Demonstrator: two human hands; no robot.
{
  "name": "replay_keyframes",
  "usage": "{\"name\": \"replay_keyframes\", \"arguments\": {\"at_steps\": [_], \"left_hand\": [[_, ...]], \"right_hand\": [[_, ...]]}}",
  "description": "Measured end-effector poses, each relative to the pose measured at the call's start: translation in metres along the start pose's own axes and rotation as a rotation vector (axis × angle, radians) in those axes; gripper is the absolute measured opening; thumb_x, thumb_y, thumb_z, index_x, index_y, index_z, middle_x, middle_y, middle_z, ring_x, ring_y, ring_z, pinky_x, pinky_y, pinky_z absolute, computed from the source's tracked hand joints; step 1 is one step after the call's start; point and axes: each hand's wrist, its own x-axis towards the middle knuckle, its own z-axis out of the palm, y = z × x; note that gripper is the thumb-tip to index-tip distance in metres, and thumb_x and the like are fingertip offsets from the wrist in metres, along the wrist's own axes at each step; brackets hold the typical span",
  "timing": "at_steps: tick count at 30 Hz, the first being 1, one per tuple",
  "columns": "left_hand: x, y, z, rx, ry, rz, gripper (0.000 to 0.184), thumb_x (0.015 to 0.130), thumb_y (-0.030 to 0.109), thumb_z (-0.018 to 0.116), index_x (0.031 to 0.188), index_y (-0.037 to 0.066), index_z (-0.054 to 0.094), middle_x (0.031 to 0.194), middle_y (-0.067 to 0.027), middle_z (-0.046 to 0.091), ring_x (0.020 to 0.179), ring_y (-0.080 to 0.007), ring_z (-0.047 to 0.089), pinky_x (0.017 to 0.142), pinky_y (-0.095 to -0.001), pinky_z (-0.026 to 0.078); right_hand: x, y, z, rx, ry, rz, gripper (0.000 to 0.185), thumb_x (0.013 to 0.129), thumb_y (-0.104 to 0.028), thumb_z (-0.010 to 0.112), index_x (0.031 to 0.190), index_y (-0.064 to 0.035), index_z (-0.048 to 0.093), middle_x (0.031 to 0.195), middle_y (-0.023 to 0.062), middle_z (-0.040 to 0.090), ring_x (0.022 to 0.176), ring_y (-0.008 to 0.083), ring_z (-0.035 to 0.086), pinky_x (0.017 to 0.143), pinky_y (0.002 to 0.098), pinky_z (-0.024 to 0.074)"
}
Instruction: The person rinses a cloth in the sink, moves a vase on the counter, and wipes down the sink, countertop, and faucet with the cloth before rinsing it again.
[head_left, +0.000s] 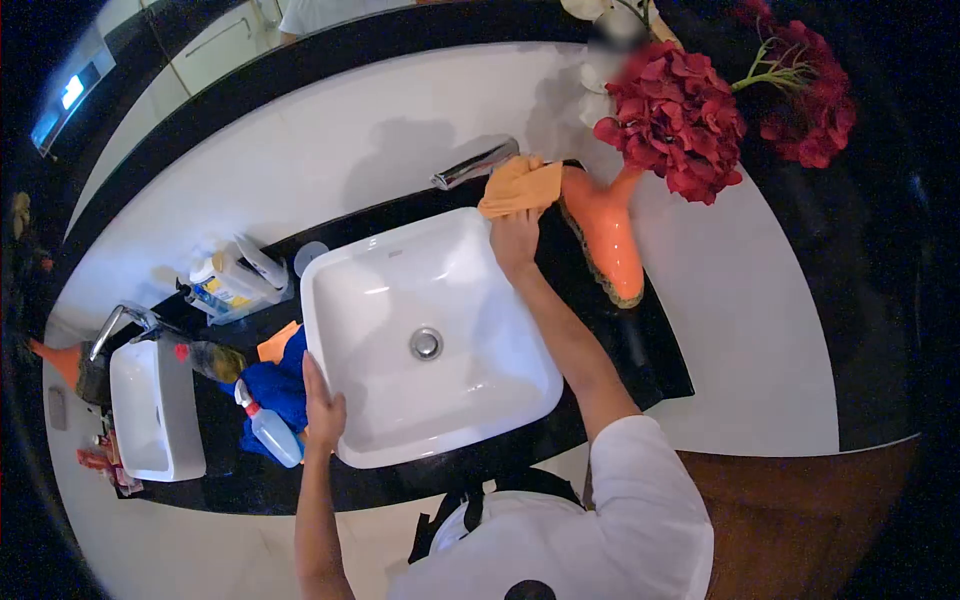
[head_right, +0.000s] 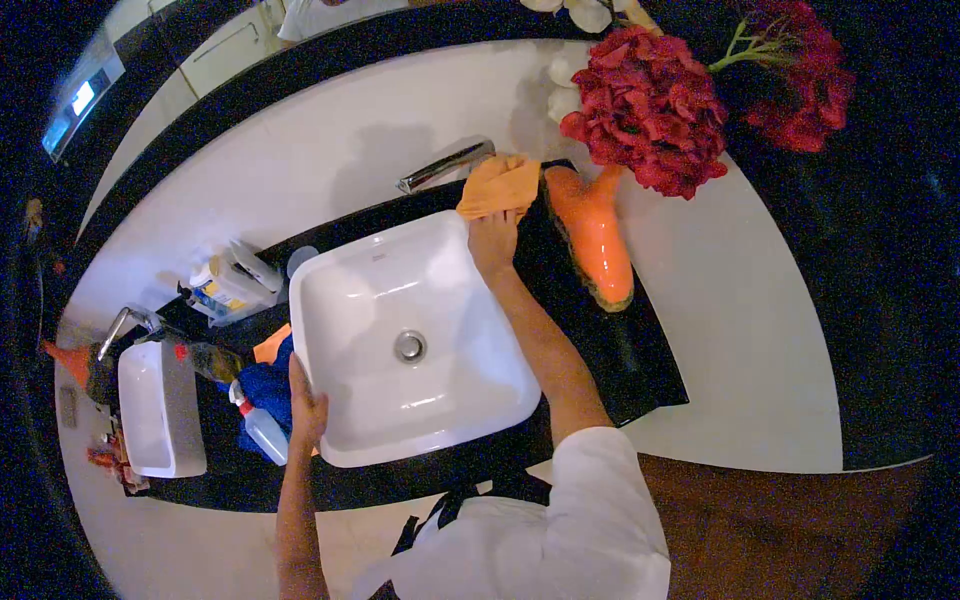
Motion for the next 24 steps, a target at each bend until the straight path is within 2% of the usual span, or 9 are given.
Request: {"name": "replay_keyframes", "arguments": {"at_steps": [2,5,10,12,14,15,19,22,24], "left_hand": [[-0.003,-0.006,0.001,0.015,-0.007,0.017,0.084,0.067,-0.009,0.046,0.141,-0.002,0.008,0.147,-0.0222,0.012,0.137,-0.0339,0.012,0.111,-0.0358,0.012],[0.001,-0.011,0.003,0.035,-0.006,0.031,0.083,0.067,-0.008,0.047,0.141,-0.002,0.009,0.146,-0.0225,0.012,0.137,-0.0345,0.012,0.111,-0.0361,0.011],[0.005,-0.002,-0.002,-0.054,-0.01,-0.015,0.083,0.067,-0.007,0.047,0.141,-0.002,0.009,0.147,-0.0223,0.012,0.137,-0.0343,0.012,0.111,-0.0359,0.01],[0.0,-0.004,-0.001,-0.016,0.004,0.09,0.083,0.068,-0.007,0.047,0.141,-0.002,0.009,0.147,-0.0219,0.011,0.137,-0.0336,0.011,0.111,-0.0363,0.01],[0.001,-0.007,0.001,-0.065,-0.014,0.047,0.083,0.068,-0.007,0.047,0.141,-0.002,0.009,0.147,-0.0217,0.011,0.137,-0.0334,0.011,0.111,-0.0365,0.01],[0.002,-0.008,0.0,-0.115,-0.022,0.008,0.083,0.068,-0.007,0.048,0.141,-0.002,0.009,0.148,-0.0214,0.01,0.137,-0.0333,0.01,0.111,-0.0368,0.01],[0.002,-0.004,-0.002,-0.072,-0.036,-0.01,0.083,0.068,-0.006,0.049,0.141,-0.002,0.009,0.148,-0.0213,0.01,0.137,-0.0333,0.01,0.111,-0.0365,0.009],[0.001,-0.011,0.005,-0.143,-0.014,-0.023,0.084,0.068,-0.006,0.05,0.141,-0.002,0.009,0.148,-0.0211,0.01,0.137,-0.0332,0.01,0.111,-0.0364,0.009],[0.002,-0.014,0.005,-0.145,-0.015,-0.056,0.084,0.068,-0.007,0.05,0.141,-0.002,0.01,0.147,-0.0213,0.011,0.137,-0.0334,0.011,0.111,-0.0366,0.01]], "right_hand": [[-0.013,0.001,0.016,0.053,-0.146,0.019,0.044,0.081,-0.025,0.049,0.121,-0.0051,0.052,0.122,0.0141,0.052,0.114,0.0311,0.046,0.104,0.0429,0.0257],[-0.001,0.012,0.026,0.947,0.083,0.023,0.031,0.08,-0.017,0.049,0.106,-0.0062,0.061,0.114,0.0104,0.058,0.113,0.0222,0.049,0.1,0.0371,0.0328],[0.063,0.027,0.019,-0.021,-0.153,-0.425,0.031,0.084,-0.018,0.044,0.106,-0.0053,0.061,0.114,0.0071,0.059,0.11,0.0199,0.052,0.102,0.0329,0.0322],[0.053,0.024,0.023,-0.059,-0.208,-0.394,0.033,0.083,-0.021,0.044,0.107,-0.0051,0.06,0.115,0.008,0.058,0.111,0.0194,0.052,0.103,0.0319,0.0318],[0.034,0.024,0.028,-0.292,-0.062,-0.575,0.03,0.081,-0.019,0.047,0.103,-0.0047,0.062,0.115,0.0083,0.058,0.111,0.0182,0.052,0.099,0.0315,0.0371],[0.009,0.03,0.046,0.038,-0.088,-0.535,0.026,0.08,-0.016,0.05,0.1,-0.0043,0.063,0.113,0.0093,0.058,0.111,0.0206,0.051,0.093,0.0322,0.0425],[-0.013,0.049,-0.006,0.238,-0.343,-0.447,0.023,0.078,-0.013,0.055,0.097,-0.0036,0.062,0.11,0.0102,0.058,0.109,0.0242,0.052,0.087,0.0325,0.0459],[-0.035,0.077,-0.015,0.338,-0.292,-0.233,0.021,0.077,-0.012,0.057,0.095,-0.0018,0.061,0.108,0.0126,0.057,0.106,0.0294,0.051,0.089,0.036,0.0451],[-0.025,0.085,-0.027,0.331,0.084,-0.216,0.022,0.074,-0.012,0.056,0.093,-0.0032,0.062,0.103,0.0129,0.058,0.103,0.0295,0.054,0.09,0.0423,0.0439]]}}
